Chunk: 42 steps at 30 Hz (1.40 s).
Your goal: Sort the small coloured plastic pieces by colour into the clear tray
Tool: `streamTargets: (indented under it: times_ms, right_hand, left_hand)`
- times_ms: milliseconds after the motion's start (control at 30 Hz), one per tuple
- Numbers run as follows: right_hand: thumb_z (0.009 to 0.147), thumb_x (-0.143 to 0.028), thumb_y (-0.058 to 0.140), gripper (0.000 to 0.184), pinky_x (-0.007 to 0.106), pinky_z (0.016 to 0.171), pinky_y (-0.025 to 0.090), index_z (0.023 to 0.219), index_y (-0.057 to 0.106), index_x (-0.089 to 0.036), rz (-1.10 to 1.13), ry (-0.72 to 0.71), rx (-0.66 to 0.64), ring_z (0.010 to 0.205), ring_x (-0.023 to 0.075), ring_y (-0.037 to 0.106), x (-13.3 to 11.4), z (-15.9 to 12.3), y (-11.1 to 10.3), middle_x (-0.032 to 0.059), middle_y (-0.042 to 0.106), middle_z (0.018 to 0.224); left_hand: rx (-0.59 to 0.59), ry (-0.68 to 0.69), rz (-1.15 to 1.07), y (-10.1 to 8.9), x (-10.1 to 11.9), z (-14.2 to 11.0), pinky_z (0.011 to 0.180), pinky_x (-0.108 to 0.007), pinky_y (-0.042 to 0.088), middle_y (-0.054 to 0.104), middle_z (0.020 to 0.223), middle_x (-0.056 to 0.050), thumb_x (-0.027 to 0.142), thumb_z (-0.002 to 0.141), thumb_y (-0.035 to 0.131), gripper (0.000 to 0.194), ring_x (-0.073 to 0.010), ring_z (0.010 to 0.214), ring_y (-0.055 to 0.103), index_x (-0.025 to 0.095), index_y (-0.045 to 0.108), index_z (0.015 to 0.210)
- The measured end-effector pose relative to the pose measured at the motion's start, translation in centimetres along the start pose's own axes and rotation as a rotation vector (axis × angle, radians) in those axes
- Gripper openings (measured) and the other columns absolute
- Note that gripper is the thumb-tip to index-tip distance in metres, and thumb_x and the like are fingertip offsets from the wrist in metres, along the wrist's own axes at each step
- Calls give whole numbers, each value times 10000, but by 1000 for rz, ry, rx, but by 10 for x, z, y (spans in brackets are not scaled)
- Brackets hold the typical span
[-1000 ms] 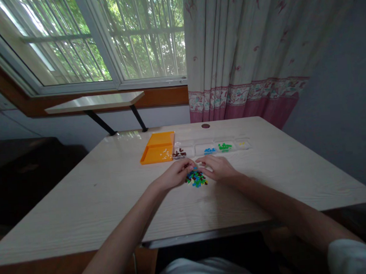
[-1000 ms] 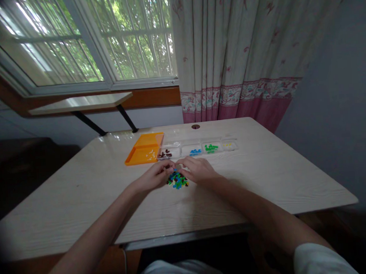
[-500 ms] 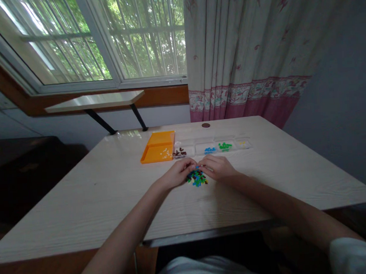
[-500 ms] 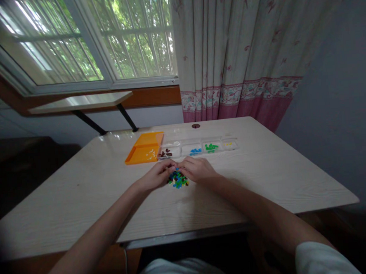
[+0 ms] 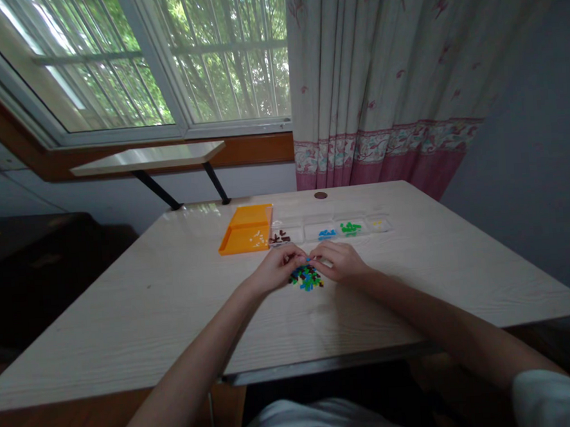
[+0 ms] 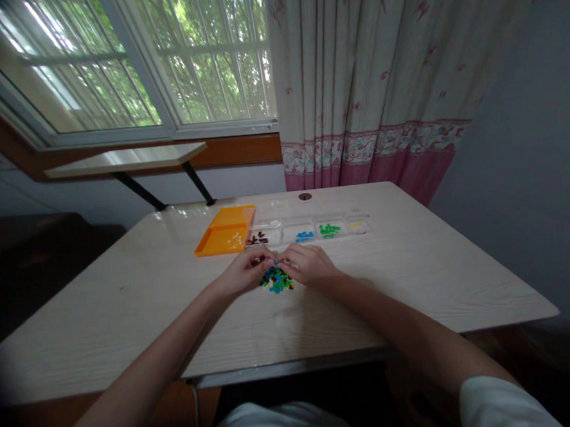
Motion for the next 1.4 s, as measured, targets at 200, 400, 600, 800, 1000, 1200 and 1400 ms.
streamTargets:
  times_ms: [200, 400, 600, 800, 1000, 1200, 1400]
  right_hand:
    - [844, -265, 495, 128, 233, 626, 436, 854, 595, -185, 27, 24, -9, 686, 130, 579, 2, 0, 0, 38, 633, 775]
    - [836, -268, 508, 120, 244, 636, 444, 839, 601, -191, 18, 146, 187, 683, 133, 566, 16, 1, -19, 34, 617, 736]
    - [821, -291, 530, 130, 248, 571, 419, 806, 611, -192, -36, 303, 347, 588, 123, 511, 33, -1, -36, 13, 567, 663]
    - [818, -296, 534, 127, 243, 540, 403, 809, 613, -197, -33, 289, 343, 564, 119, 485, 31, -1, -34, 7, 551, 643]
    - [822, -274, 526, 109, 247, 558, 416, 820, 608, -202, -30, 244, 342, 587, 123, 501, 28, -1, -33, 10, 567, 662]
    - [821, -295, 524, 126, 253, 567, 422, 813, 612, -206, -46, 275, 329, 600, 129, 510, 29, -1, -33, 12, 567, 662]
    - [819, -288, 520, 131, 244, 587, 422, 819, 613, -195, -49, 317, 278, 614, 130, 523, 36, -3, -27, 16, 576, 682]
  left_hand:
    - [-15, 2, 22, -1, 4, 0, 563, -194, 375, 535, 685, -9, 372, 814, 505, 273, -93, 626, 472, 120, 609, 804]
    - [-134, 50, 143, -10, 11, -3, 539, -185, 324, 497, 652, 14, 333, 721, 628, 210, -85, 599, 423, 127, 599, 746]
    - [-369, 68, 293, -13, 20, -7, 590, -194, 354, 527, 731, 3, 339, 681, 670, 214, -104, 661, 470, 150, 609, 761]
    - [-422, 63, 352, -11, 22, -7, 642, -205, 378, 546, 790, -23, 307, 713, 640, 151, -124, 721, 506, 157, 630, 729]
    - [-399, 83, 318, -11, 19, -7, 635, -203, 384, 548, 769, -23, 278, 715, 626, 121, -118, 697, 504, 159, 643, 712]
    - [-358, 4, 207, -10, 19, -8, 530, -174, 343, 531, 646, 11, 247, 702, 605, 112, -81, 579, 448, 138, 613, 679]
    - [-148, -101, 150, -10, 13, -7, 455, -164, 292, 512, 535, 31, 240, 720, 569, 115, -64, 490, 408, 132, 597, 691]
Point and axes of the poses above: each hand's wrist, its own z-axis towards the middle knuckle, its own y-axis out of the palm, x = y × z, the point moved 1 cm from there along z, towards the middle knuckle
